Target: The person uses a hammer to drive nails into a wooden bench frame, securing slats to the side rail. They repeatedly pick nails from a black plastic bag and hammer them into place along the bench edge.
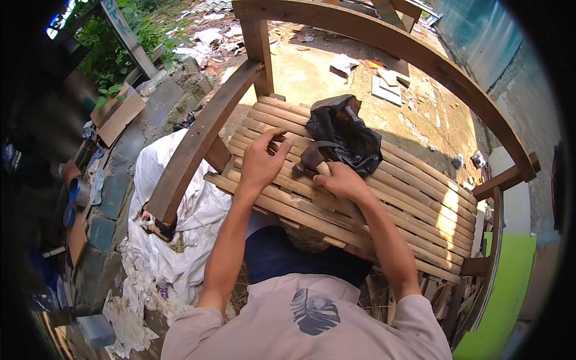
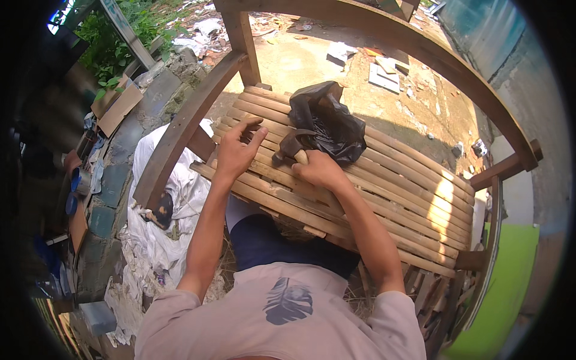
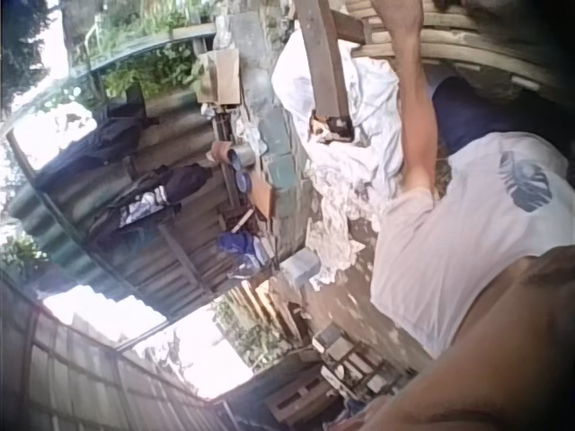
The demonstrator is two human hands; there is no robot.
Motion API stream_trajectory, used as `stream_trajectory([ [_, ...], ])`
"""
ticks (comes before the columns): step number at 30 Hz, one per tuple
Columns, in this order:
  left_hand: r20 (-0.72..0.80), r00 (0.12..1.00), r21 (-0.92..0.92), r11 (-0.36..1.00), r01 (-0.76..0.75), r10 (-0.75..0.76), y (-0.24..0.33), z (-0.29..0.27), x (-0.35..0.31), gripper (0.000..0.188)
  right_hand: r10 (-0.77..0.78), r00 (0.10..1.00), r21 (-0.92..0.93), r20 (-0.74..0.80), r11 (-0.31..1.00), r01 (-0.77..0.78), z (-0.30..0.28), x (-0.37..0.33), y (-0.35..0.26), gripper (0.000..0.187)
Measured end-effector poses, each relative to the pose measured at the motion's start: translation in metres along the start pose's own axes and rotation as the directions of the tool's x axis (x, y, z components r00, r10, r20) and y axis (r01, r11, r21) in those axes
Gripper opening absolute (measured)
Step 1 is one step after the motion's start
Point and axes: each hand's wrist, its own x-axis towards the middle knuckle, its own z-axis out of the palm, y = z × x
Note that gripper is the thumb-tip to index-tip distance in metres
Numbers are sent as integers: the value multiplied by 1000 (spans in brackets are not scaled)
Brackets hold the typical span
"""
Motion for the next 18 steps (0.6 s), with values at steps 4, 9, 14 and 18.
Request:
stream_trajectory([
  [4,175,926,-104,942,-320,334,30,43,28,32,-52,998,-127,-30,991,47,8,3,20,48],
  [9,414,739,73,790,-608,531,24,79,69,30,-161,980,-253,-116,959,128,15,-3,20,48],
  [14,476,868,533,737,-416,146,12,80,86,28,-251,965,-278,-71,935,223,17,-15,21,45],
  [18,525,832,524,702,-482,179,6,86,89,25,-286,955,-303,-82,920,249,20,-15,23,44],
])
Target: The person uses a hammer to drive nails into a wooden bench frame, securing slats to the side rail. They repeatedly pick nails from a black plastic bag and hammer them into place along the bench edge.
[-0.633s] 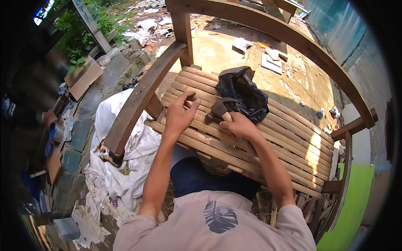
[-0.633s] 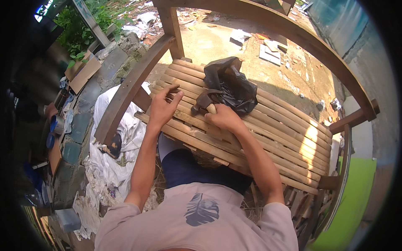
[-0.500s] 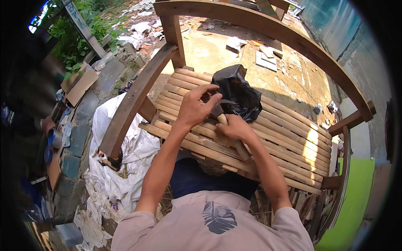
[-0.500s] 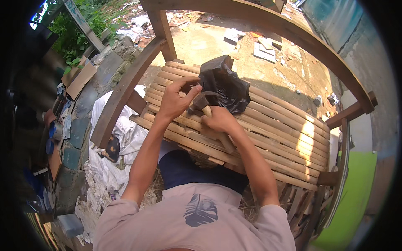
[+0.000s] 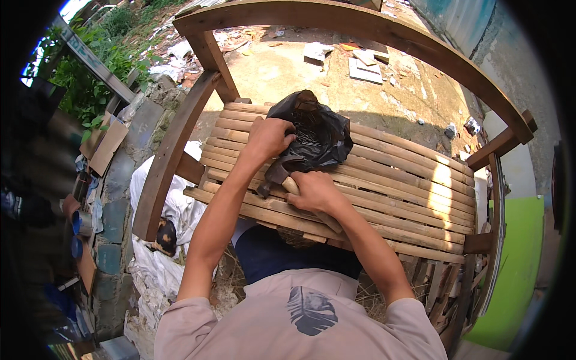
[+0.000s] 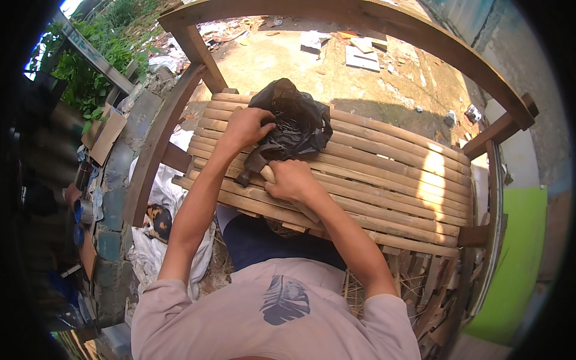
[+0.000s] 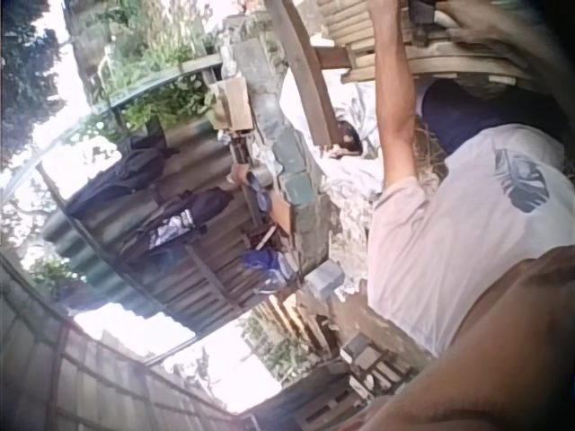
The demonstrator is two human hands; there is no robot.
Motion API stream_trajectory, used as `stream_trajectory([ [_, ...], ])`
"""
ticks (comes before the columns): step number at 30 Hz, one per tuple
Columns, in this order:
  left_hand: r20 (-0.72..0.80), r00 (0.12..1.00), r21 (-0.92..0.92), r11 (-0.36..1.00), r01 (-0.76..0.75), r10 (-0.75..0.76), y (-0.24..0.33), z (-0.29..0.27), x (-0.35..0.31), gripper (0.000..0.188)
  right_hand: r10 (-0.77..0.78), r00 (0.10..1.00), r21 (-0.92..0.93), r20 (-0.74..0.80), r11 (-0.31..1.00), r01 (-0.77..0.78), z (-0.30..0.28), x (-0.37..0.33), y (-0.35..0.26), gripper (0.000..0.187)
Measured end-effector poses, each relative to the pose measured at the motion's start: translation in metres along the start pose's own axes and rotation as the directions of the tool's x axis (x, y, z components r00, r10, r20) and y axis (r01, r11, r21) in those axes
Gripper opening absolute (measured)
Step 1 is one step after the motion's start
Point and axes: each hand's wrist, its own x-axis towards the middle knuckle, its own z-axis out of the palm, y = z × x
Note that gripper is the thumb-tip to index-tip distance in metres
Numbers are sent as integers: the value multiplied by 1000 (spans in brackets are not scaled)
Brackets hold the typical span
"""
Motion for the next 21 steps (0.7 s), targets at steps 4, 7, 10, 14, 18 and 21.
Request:
stream_trajectory([
  [4,-59,986,-53,986,-161,158,5,13,8,23,-14,1000,-2,-25,1000,13,5,1,3,44],
  [7,-6,988,-43,987,-153,153,14,22,16,21,-9,1000,0,-19,1000,9,3,0,1,44],
  [10,39,994,14,994,-104,104,20,25,20,20,-8,1000,4,-18,1000,9,3,0,2,45],
  [14,61,996,53,997,-62,59,25,26,24,20,-12,1000,4,-24,1000,12,4,0,2,46],
  [18,99,995,110,994,-2,-9,29,26,27,20,-13,999,18,-37,1000,13,5,0,2,46],
  [21,94,996,120,993,-4,-7,30,28,28,21,-12,999,14,-36,1000,13,5,0,3,47],
])
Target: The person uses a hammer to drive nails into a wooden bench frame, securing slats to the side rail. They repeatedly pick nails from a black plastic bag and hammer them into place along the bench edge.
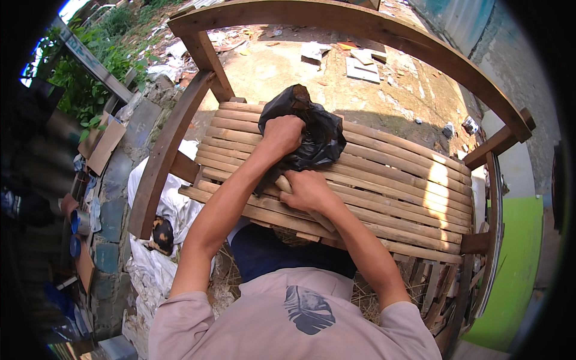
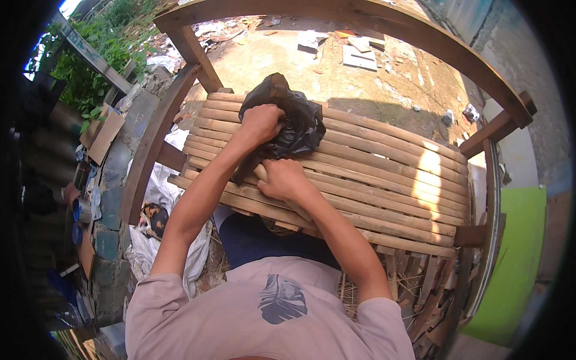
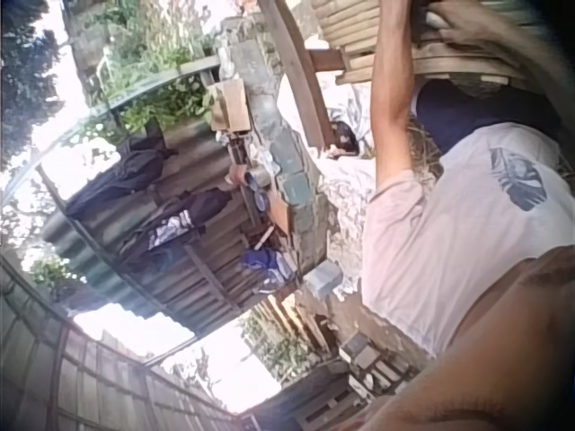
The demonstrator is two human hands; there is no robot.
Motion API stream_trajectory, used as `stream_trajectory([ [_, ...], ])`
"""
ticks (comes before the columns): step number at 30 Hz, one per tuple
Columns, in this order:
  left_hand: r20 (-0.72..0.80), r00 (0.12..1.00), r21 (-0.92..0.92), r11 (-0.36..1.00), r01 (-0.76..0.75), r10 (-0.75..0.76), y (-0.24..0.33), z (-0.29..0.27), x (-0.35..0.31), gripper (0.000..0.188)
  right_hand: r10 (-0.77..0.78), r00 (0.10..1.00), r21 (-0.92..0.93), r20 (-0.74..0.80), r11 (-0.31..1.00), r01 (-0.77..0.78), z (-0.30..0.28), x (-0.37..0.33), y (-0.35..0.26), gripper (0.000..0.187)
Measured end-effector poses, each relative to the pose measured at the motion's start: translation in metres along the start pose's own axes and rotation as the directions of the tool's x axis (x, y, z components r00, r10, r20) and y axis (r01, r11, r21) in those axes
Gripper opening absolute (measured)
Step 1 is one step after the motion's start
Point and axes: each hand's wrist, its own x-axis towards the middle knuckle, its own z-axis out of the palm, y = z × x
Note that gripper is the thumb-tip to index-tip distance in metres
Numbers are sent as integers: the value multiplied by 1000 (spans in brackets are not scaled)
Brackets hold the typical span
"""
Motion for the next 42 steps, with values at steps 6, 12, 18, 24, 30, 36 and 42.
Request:
stream_trajectory([
  [6,-35,995,-7,996,-94,93,-8,9,0,25,3,1000,-11,17,1000,-3,1,1,-1,47],
  [12,-128,989,-283,952,-113,79,-16,-5,-15,20,20,999,-8,25,1000,-20,-2,1,-1,46],
  [18,-86,977,-651,753,94,-197,-33,-34,-62,25,50,998,20,32,999,-51,-6,1,-7,46],
  [24,-106,902,-914,399,77,-418,-59,-5,-131,24,86,996,-17,12,996,-85,-2,1,-4,47],
  [30,-183,716,-861,461,214,-673,-113,29,-190,24,92,995,-4,36,996,-92,-9,3,-13,43],
  [36,-273,589,-776,536,332,-760,-130,23,-186,22,114,993,-42,36,993,-112,-8,4,-12,44],
  [42,-604,487,-564,770,298,-631,-133,36,-169,19,84,996,-48,21,995,-83,-8,3,-12,45],
])
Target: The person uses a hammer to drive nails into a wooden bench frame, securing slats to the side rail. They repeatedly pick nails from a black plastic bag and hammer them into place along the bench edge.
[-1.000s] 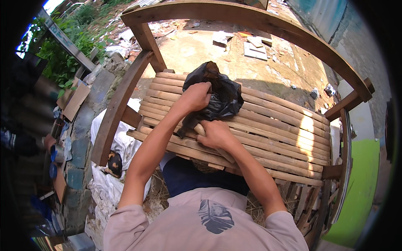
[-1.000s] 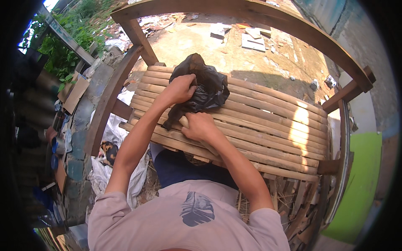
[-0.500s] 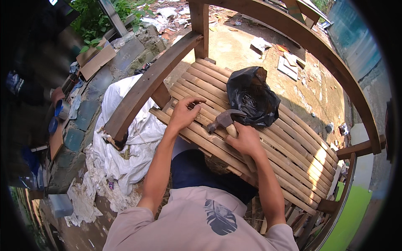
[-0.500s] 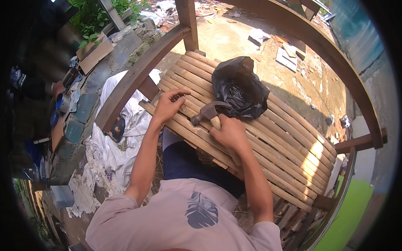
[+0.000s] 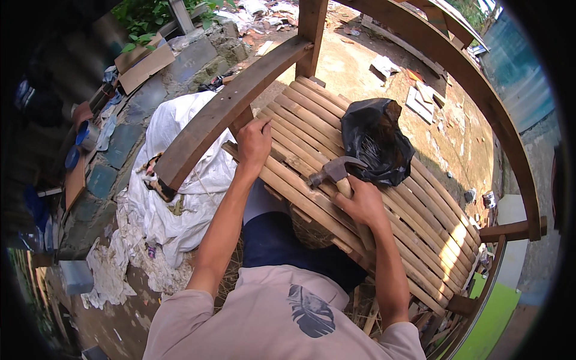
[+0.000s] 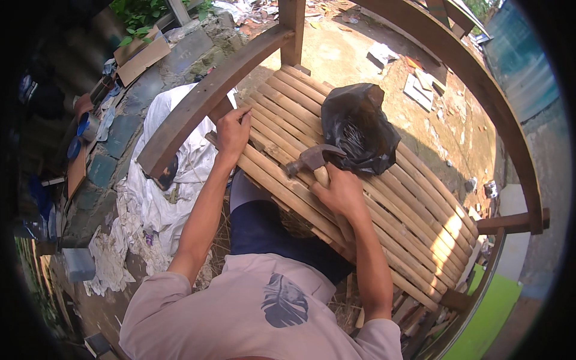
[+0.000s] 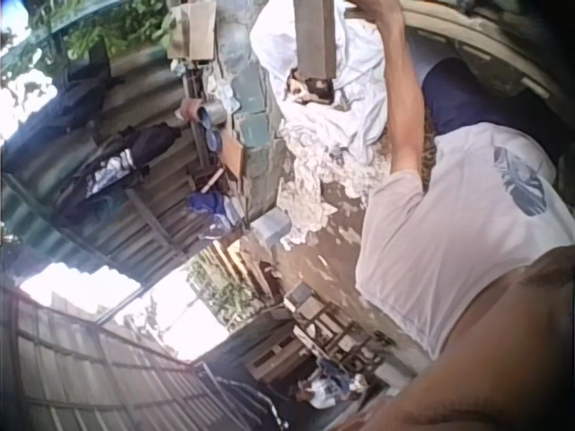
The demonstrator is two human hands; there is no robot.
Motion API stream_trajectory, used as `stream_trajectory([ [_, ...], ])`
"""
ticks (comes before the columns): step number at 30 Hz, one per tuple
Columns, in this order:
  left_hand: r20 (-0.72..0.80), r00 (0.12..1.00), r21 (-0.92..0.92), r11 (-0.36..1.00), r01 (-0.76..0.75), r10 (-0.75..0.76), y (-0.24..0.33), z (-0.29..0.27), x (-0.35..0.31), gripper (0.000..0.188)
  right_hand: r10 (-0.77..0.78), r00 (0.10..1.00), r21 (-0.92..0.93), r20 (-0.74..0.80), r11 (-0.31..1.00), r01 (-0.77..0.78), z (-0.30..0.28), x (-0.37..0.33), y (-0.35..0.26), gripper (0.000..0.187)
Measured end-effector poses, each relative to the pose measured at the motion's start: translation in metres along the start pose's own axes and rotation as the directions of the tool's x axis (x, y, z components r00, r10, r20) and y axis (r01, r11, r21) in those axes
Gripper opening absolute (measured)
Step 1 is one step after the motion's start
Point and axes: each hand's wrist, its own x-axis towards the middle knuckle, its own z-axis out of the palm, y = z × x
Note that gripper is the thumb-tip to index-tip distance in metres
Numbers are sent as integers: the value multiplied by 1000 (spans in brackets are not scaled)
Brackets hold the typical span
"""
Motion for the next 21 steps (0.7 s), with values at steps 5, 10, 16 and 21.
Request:
stream_trajectory([
  [5,22,1000,20,1000,0,-1,3,7,5,18,-15,1000,11,11,1000,15,-1,0,-1,43],
  [10,14,1000,63,998,-6,5,2,8,6,18,-14,1000,24,15,1000,14,2,1,3,45],
  [16,12,1000,45,999,-11,10,4,9,7,17,-24,1000,38,-1,999,24,0,-1,1,41],
  [21,60,998,111,994,3,-9,-3,11,6,29,-14,1000,113,21,994,12,-5,-1,-4,40],
])
